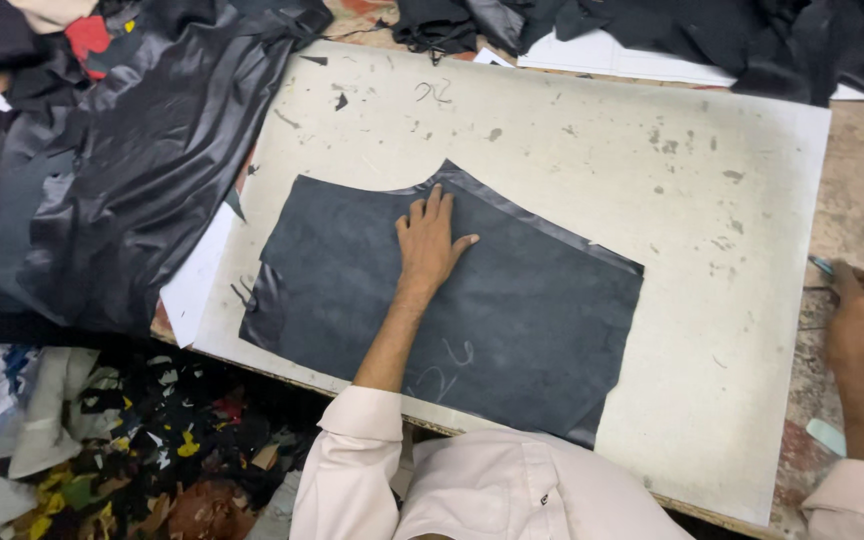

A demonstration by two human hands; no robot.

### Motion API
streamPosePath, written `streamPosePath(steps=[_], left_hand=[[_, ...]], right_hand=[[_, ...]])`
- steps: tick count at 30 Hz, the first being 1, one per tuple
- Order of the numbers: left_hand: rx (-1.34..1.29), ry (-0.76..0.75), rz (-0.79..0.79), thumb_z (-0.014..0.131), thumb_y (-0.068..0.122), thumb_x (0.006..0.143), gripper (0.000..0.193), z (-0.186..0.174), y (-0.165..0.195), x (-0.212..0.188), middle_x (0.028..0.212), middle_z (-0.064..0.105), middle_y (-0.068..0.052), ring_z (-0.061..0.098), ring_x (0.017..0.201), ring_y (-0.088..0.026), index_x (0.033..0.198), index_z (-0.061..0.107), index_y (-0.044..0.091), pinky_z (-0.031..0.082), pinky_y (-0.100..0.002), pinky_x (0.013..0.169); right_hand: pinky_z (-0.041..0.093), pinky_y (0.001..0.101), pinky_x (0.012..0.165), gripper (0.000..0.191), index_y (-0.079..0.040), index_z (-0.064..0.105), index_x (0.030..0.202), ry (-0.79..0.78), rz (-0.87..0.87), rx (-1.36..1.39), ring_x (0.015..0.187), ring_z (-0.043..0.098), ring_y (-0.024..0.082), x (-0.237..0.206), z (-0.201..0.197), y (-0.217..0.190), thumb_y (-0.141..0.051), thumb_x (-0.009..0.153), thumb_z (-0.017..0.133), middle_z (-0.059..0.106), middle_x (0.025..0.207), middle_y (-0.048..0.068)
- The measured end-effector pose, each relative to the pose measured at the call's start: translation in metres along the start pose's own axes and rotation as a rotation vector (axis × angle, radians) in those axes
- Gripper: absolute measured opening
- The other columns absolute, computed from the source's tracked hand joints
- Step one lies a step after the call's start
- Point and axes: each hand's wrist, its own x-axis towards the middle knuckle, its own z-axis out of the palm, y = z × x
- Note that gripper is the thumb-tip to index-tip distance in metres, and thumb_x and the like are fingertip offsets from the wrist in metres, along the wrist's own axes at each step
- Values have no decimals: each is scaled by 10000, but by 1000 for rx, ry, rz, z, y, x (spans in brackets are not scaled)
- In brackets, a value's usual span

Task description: The person aligns a black fabric piece on a paper pattern, smooths it, and uses a utility knife to cut along the pattern edges. The person then removes the cut fabric piece from the table.

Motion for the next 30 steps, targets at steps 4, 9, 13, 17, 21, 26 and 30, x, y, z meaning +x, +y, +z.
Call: streamPosePath(steps=[4,9,13,17,21,26,30], left_hand=[[38,-10,1,802,529,788,894,3,-2,3,1610,391,-105,456,1320,-308,1489,482,76,385,-566,1000],[85,-41,-12,792,557,781,936,10,-4,5,1637,360,-92,451,1321,-290,1522,459,93,386,-556,1002],[65,-33,-30,796,551,771,939,16,-6,5,1642,361,-77,449,1330,-291,1522,466,94,382,-541,997],[46,-18,-33,810,556,745,948,15,-6,6,1634,357,-75,440,1338,-287,1512,471,114,370,-541,1010],[21,-47,-49,828,551,737,968,10,-6,6,1640,354,-60,446,1326,-277,1518,461,111,365,-546,1016],[6,-65,-68,840,549,722,1008,9,-6,7,1648,340,-50,448,1328,-275,1522,442,82,375,-534,998],[15,-91,-73,845,564,714,1023,12,-8,9,1644,326,-50,449,1315,-272,1520,434,86,377,-540,989]], right_hand=[[545,364,905,300,-112,679,1264,-134,-13,62,985,643,260,9,-8,-1,-70,969,641,685,1142,95],[575,368,848,307,-135,688,1280,-185,-2,170,947,700,249,72,-65,-37,-165,975,670,729,1113,92],[598,371,803,326,-153,695,1293,-237,-167,444,917,746,240,148,-111,-136,-242,979,693,765,1090,91],[578,395,844,388,-169,670,1334,-465,-438,639,965,732,263,209,-133,-289,-277,961,679,759,1183,93],[553,452,875,390,-97,672,1325,-331,-675,785,1007,705,353,252,-136,-392,-206,951,685,738,1148,154],[559,444,871,358,-82,722,1259,-297,-708,889,1003,706,347,269,-117,-430,-165,910,703,744,1145,144],[571,438,833,358,-97,723,1276,-362,-725,771,959,715,326,272,-99,-441,-184,929,711,745,1065,139]])
